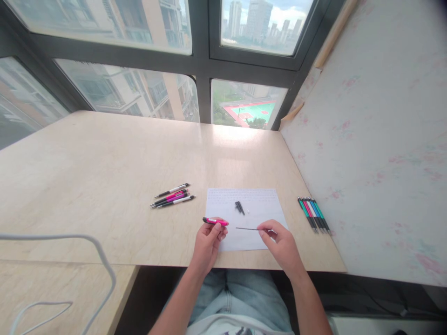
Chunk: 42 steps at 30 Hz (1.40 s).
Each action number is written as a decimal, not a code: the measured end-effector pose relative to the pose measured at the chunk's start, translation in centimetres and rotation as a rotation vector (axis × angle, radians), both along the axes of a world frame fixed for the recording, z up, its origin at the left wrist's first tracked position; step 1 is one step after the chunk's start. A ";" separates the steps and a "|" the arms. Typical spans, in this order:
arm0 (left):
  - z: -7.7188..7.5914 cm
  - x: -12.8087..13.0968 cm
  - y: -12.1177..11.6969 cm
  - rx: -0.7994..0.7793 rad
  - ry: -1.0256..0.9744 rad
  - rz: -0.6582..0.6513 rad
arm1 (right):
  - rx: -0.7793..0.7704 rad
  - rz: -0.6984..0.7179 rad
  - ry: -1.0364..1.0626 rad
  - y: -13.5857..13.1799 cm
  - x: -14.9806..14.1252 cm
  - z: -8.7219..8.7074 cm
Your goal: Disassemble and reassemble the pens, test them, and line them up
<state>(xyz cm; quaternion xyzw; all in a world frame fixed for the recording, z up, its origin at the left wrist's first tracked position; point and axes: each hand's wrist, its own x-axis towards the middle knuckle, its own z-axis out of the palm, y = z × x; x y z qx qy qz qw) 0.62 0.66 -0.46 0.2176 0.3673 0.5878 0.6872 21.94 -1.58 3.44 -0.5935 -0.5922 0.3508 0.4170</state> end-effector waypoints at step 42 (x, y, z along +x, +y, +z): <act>0.4 -0.3 0.1 -0.068 -0.158 0.025 | 0.017 -0.032 -0.700 6.0 -2.5 -3.1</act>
